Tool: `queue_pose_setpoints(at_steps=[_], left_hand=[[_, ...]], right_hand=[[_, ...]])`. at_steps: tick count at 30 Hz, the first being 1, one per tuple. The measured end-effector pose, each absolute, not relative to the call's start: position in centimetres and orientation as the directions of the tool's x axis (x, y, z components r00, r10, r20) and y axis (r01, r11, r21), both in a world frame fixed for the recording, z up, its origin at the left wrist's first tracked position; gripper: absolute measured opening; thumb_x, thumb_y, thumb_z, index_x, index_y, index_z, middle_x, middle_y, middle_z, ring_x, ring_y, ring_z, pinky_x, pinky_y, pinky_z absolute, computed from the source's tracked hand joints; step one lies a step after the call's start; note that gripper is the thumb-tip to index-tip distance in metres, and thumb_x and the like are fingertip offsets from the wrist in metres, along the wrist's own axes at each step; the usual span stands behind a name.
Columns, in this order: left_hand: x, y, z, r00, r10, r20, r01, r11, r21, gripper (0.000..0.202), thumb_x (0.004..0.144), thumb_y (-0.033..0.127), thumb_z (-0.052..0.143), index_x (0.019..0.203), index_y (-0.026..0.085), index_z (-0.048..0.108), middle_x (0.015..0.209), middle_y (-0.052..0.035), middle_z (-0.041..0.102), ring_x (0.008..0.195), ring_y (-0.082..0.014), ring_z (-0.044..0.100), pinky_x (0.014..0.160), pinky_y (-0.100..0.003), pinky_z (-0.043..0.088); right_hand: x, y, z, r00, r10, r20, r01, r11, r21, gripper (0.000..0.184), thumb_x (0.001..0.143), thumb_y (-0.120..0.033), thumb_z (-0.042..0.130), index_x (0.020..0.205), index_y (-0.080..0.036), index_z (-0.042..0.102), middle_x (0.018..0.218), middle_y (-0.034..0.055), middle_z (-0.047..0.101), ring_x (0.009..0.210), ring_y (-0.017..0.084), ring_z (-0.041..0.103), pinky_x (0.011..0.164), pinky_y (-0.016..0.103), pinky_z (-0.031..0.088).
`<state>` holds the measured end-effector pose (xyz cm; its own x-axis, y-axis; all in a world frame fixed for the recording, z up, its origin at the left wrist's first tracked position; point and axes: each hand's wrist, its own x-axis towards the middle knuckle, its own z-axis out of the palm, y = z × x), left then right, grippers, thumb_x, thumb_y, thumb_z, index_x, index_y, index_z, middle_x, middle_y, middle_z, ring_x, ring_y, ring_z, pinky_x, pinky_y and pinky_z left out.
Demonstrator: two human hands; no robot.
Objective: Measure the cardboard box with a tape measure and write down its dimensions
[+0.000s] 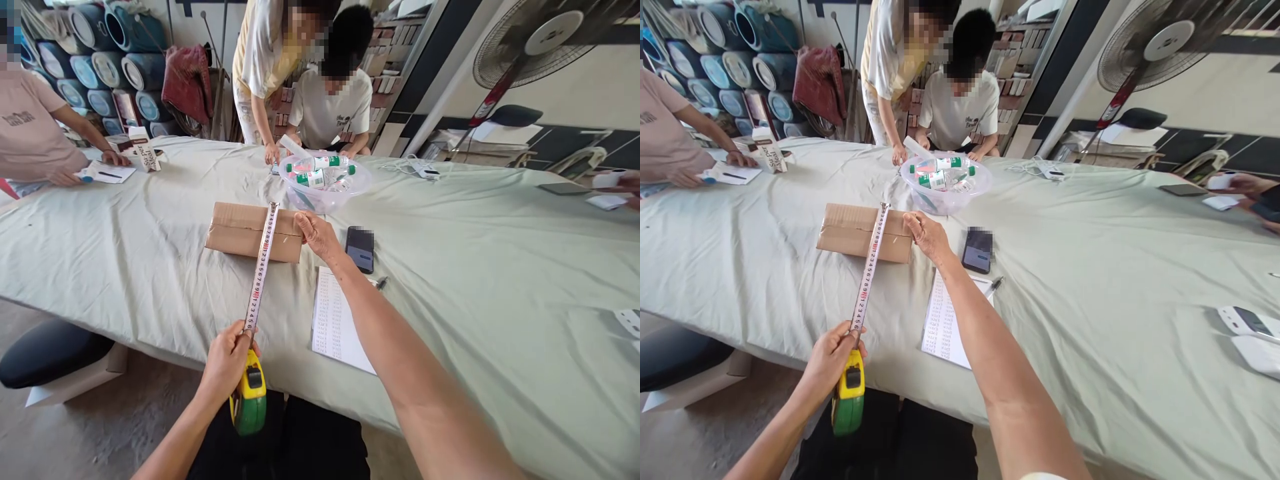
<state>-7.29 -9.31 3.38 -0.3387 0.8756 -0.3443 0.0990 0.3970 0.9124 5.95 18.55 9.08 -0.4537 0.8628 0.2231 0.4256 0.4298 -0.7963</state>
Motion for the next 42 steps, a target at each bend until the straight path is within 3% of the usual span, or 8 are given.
queue_pose_setpoints(at_steps=[15,20,25,27,30,33,37,42], left_hand=[[-6.1,-9.4,4.1,-0.393,0.847,-0.358,0.215,0.463,0.86,0.03,0.093,0.041,0.047,0.103,0.019,0.066,0.081,-0.0048,0.072,0.052,-0.0147,0.052,0.048,-0.025,0.039],[-6.4,-9.8,3.6,-0.331,0.887,-0.32,0.036,0.351,0.936,0.028,0.092,0.043,0.052,0.098,0.018,0.063,0.074,-0.0049,0.07,0.058,-0.0172,0.06,0.053,-0.026,0.046],[-7.0,-10.4,4.3,-0.282,0.919,-0.275,-0.104,0.256,0.961,0.029,0.09,0.045,0.059,0.097,0.016,0.06,0.067,-0.0037,0.067,0.062,-0.0168,0.061,0.055,-0.025,0.047],[-7.3,-10.3,4.6,-0.27,0.923,-0.275,-0.117,0.252,0.961,0.031,0.089,0.045,0.061,0.098,0.016,0.06,0.068,-0.0039,0.067,0.062,-0.0169,0.062,0.055,-0.025,0.046],[-7.3,-9.8,4.9,-0.244,0.929,-0.277,-0.121,0.255,0.959,0.033,0.088,0.046,0.064,0.1,0.016,0.06,0.07,-0.0043,0.068,0.063,-0.0172,0.063,0.055,-0.025,0.047],[-6.6,-8.8,5.2,-0.177,0.941,-0.288,-0.138,0.266,0.954,0.033,0.087,0.046,0.066,0.099,0.016,0.06,0.072,-0.0049,0.07,0.063,-0.017,0.063,0.056,-0.026,0.049],[-4.0,-6.1,5.9,0.009,0.944,-0.331,-0.183,0.327,0.927,0.034,0.083,0.045,0.069,0.097,0.015,0.059,0.07,-0.0046,0.07,0.059,-0.0169,0.065,0.057,-0.026,0.05],[-0.4,-0.5,6.1,0.225,0.914,-0.338,-0.213,0.385,0.898,0.029,0.082,0.04,0.066,0.094,0.014,0.06,0.064,-0.0043,0.068,0.054,-0.0159,0.062,0.052,-0.025,0.048]], right_hand=[[5.5,19.0,8.7,-0.413,0.876,0.248,0.419,0.424,-0.803,0.062,0.09,-0.079,0.033,0.085,-0.023,0.06,0.062,-0.0009,0.056,0.062,0.02,0.061,0.071,0.033,0.044],[6.0,17.7,9.0,-0.409,0.871,0.271,0.431,0.446,-0.784,0.064,0.092,-0.076,0.036,0.108,-0.023,0.068,0.079,0.0029,0.067,0.068,0.021,0.064,0.069,0.032,0.045],[8.5,12.5,8.1,-0.503,0.802,0.322,0.474,0.567,-0.673,0.07,0.091,-0.073,0.046,0.14,-0.024,0.057,0.079,0.0023,0.069,0.073,0.022,0.065,0.071,0.031,0.045],[10.3,10.9,7.0,-0.505,0.792,0.344,0.456,0.583,-0.673,0.068,0.093,-0.068,0.047,0.144,-0.024,0.053,0.082,0.0021,0.07,0.074,0.021,0.065,0.07,0.03,0.047],[14.2,10.6,5.1,-0.365,0.857,0.363,0.536,0.512,-0.671,0.049,0.099,-0.049,0.042,0.134,-0.021,0.062,0.086,0.0043,0.072,0.078,0.02,0.066,0.076,0.031,0.05],[18.9,11.6,3.2,-0.185,0.929,0.32,0.764,0.34,-0.548,0.041,0.096,-0.026,0.041,0.125,-0.02,0.069,0.103,0.0096,0.072,0.089,0.023,0.066,0.086,0.036,0.051],[23.6,12.1,1.6,-0.091,0.984,0.155,0.952,0.132,-0.277,0.05,0.095,-0.015,0.036,0.134,-0.024,0.066,0.108,0.0143,0.068,0.091,0.026,0.064,0.081,0.037,0.051],[25.5,11.8,0.6,-0.185,0.98,0.069,0.981,0.188,-0.049,0.049,0.098,-0.014,0.036,0.137,-0.028,0.063,0.114,0.0133,0.065,0.099,0.028,0.062,0.081,0.035,0.048]])
